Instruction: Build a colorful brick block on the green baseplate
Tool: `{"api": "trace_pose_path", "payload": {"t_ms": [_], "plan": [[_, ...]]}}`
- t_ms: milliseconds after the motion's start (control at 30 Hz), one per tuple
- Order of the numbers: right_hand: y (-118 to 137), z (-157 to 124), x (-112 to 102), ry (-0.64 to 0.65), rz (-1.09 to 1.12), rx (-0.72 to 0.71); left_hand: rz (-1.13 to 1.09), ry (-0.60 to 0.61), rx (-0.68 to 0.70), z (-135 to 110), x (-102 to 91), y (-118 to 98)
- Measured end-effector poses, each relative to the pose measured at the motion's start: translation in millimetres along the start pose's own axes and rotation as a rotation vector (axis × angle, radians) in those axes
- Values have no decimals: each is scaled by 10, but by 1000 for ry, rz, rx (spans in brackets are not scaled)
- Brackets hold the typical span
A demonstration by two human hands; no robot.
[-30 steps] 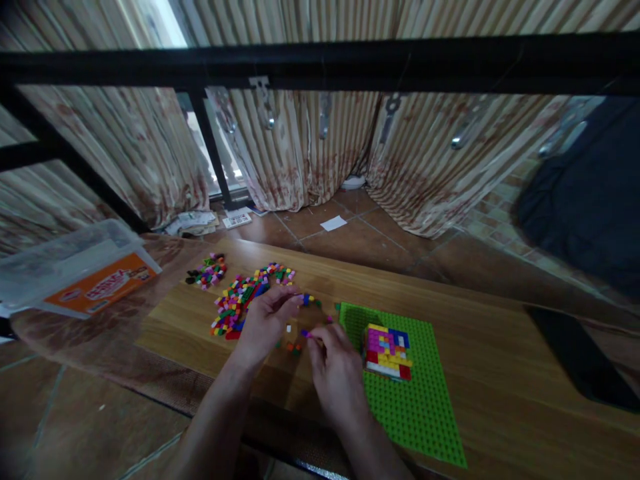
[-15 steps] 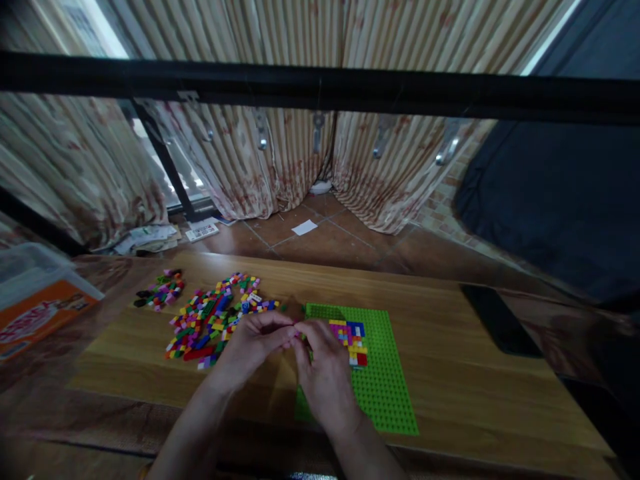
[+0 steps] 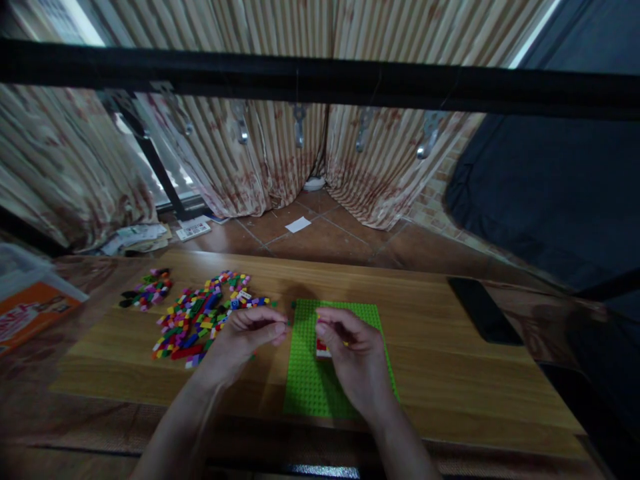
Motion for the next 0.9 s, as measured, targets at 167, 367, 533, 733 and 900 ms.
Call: {"api": "trace_pose_path", "payload": {"t_ms": [167,367,533,733,900], "plan": [[-129,85,-218,-101,-16,57,90,21,59,49,74,85],[-213,15,-352,8,-328,-53,274,34,176,93,117,230],[-192,-39,-367,52,-484,-136,368,33,204,79,189,263],[-197,-61,-290,112,-525,-261,452,121,226,13,297,220],[-205,-87,-222,65,-544,-327,511,135,306,-35,346,221]]}}
Point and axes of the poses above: each hand's wrist, its own z-axis towards the middle knuckle, its own x-axis out of the palm, y = z × x, the point moved 1 cm from there along z, towards the middle knuckle, and after that the axes turned 4 degrees about -z, right-handed, at the moved point
